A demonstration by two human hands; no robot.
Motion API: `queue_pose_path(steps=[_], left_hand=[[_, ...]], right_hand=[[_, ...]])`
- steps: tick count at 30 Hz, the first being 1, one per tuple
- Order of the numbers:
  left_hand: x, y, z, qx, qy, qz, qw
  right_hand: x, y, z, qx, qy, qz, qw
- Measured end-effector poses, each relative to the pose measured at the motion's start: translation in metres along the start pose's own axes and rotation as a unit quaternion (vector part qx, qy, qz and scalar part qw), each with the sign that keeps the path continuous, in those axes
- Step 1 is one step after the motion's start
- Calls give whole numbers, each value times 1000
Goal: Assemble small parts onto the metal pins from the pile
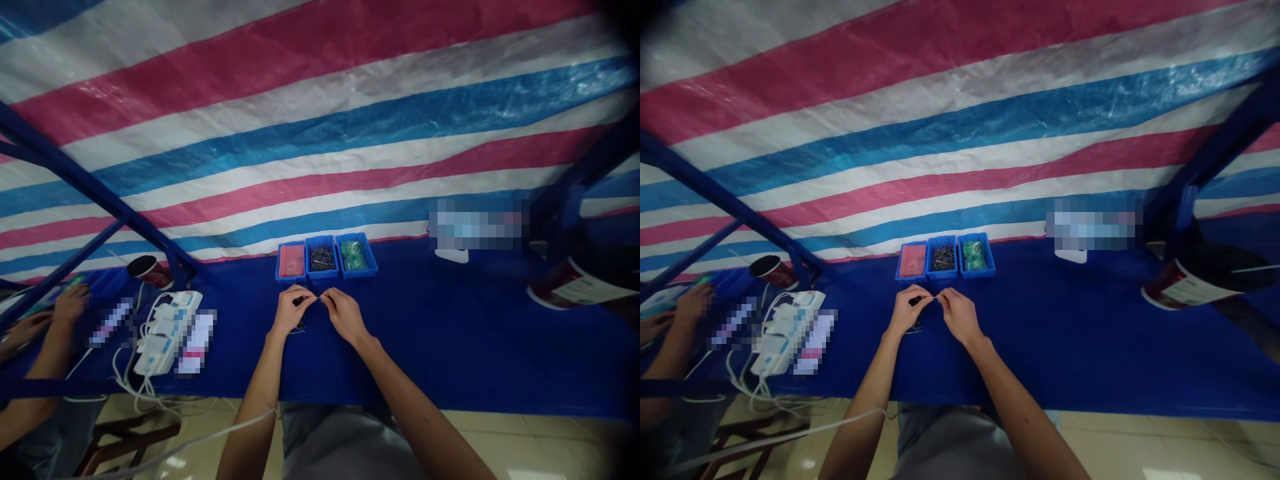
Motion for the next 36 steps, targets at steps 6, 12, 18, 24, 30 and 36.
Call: queue_pose_path(steps=[6, 12, 18, 24, 30, 36], left_hand=[[1, 0, 0, -5, -5, -6, 1000], [4, -1, 1, -6, -11, -18, 1000], [4, -1, 0, -10, -13, -15, 1000], [5, -1, 0, -15, -11, -34, 999], [2, 2, -1, -1, 1, -40, 999], [4, 4, -2, -12, 3, -40, 999]], right_hand=[[-5, -1, 0, -10, 26, -12, 1000], [-4, 2, 0, -5, 3, -48, 999], [-7, 6, -2, 11, 14, -40, 999], [-21, 15, -12, 88, 50, -35, 994], [-29, 11, -29, 187, 21, -141, 972], [-30, 1, -27, 152, 17, -151, 977]])
Point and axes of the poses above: each hand's wrist, its own z-axis away from the middle knuckle, its own y-axis out of the palm, x = y × z, the point moved 6 cm from there along -z, towards the middle knuckle, and after that the axes turned 7 degrees about -x, right-handed, at the moved point
